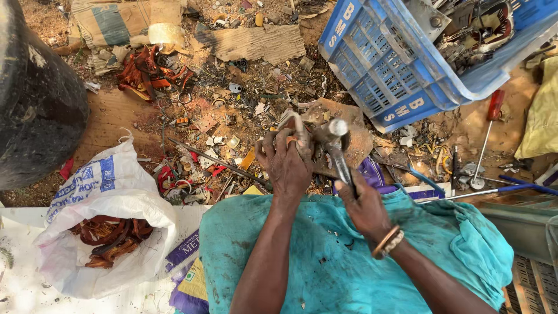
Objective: The person sits on the ground at a scrap yard and dismantles old electric motor armatures. They pull copper windings by hand, strike the motor housings with a hammer, use pliers to pry parts, and place the recovered copper into a white sack while discarding scrap into a blue crate.
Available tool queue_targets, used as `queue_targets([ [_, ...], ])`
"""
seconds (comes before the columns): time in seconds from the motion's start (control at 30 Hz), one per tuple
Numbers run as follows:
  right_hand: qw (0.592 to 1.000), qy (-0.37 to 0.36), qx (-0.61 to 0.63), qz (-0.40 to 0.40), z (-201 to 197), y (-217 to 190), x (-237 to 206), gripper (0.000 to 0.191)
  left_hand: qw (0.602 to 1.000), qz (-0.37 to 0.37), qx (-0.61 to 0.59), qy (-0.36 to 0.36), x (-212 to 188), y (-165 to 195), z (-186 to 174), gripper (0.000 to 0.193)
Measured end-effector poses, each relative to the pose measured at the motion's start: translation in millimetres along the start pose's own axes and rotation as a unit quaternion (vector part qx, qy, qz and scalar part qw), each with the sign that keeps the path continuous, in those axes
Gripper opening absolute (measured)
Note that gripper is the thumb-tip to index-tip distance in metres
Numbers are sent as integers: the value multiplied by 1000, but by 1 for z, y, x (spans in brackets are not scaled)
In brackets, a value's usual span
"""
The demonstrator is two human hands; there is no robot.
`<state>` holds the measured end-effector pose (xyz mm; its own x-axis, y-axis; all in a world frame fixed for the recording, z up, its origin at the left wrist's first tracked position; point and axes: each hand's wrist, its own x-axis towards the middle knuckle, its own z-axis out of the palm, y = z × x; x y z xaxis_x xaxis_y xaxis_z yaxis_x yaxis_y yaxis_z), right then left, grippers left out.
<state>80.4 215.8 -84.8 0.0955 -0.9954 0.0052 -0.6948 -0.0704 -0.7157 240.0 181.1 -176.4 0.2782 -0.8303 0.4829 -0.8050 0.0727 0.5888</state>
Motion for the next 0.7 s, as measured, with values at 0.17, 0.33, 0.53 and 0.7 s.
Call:
queue_targets([
  [0.17,982,-13,155,105,-42,-8,-16,47,1000,4,22,-5,-1,5,-4,37],
  [0.33,946,179,192,-191,-90,-39,-7,36,1000,-6,18,10,-2,1,-1,39],
  [0.53,986,69,31,-149,-5,-8,-3,41,999,-7,41,7,1,6,-5,37],
  [0.7,975,6,169,146,-32,-3,-12,48,999,-40,5,10,3,12,-6,33],
])
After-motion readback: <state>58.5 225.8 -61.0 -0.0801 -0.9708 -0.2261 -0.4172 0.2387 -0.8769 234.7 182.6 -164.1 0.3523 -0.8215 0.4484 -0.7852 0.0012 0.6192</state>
